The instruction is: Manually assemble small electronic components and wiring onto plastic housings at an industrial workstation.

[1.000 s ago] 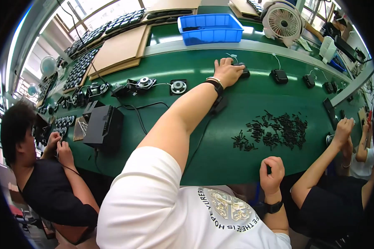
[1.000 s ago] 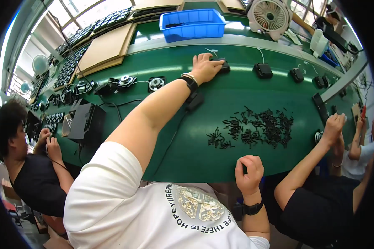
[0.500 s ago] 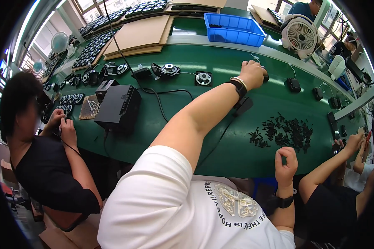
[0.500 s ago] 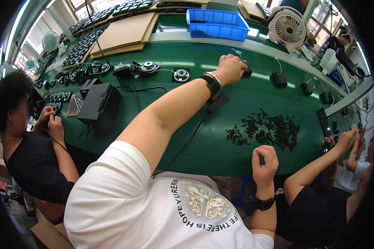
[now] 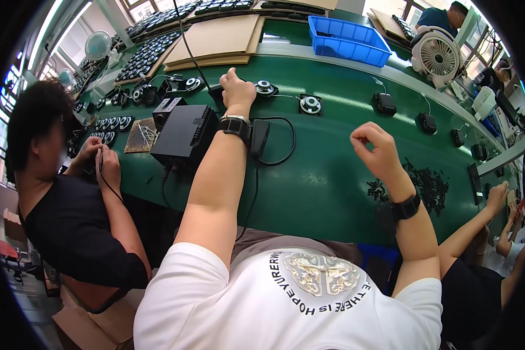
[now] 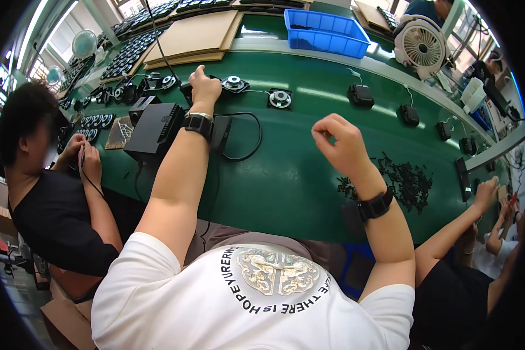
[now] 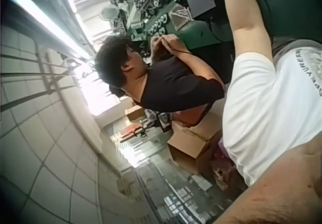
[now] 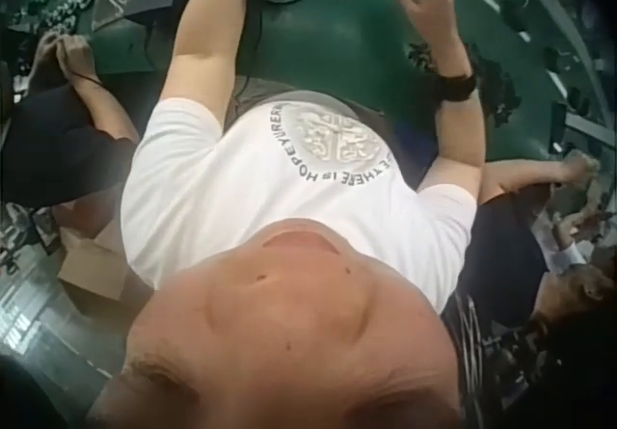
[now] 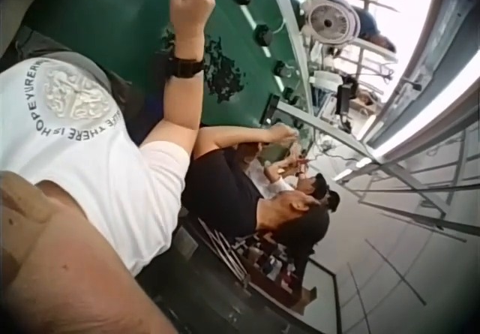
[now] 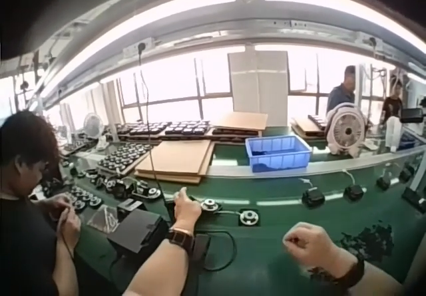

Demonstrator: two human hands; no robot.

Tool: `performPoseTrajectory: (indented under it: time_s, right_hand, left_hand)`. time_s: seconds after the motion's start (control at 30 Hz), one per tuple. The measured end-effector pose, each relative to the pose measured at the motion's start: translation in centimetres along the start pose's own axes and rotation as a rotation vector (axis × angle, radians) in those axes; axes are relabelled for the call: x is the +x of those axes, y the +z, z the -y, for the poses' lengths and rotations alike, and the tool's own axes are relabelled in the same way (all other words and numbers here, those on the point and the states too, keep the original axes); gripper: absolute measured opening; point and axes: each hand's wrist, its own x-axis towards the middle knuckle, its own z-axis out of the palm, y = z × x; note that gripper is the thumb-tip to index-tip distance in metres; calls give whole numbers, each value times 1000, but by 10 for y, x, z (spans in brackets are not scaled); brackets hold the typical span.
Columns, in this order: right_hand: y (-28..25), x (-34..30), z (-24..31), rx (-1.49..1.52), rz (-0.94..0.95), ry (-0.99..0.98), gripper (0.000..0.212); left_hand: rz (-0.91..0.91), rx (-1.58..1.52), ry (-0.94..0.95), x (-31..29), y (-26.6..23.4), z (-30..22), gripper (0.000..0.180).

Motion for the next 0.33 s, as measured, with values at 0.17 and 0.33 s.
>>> performPoseTrajectory:
  time_s: [0.17,0.33]
  right_hand:
    - [34,70,-46,-101,158,70,10]
    - [97,124,-85,-246,197,-16,36]
  left_hand:
    - [246,151,-7,17,-10,-12,62]
    - [207,168,380,16,-12,-10,65]
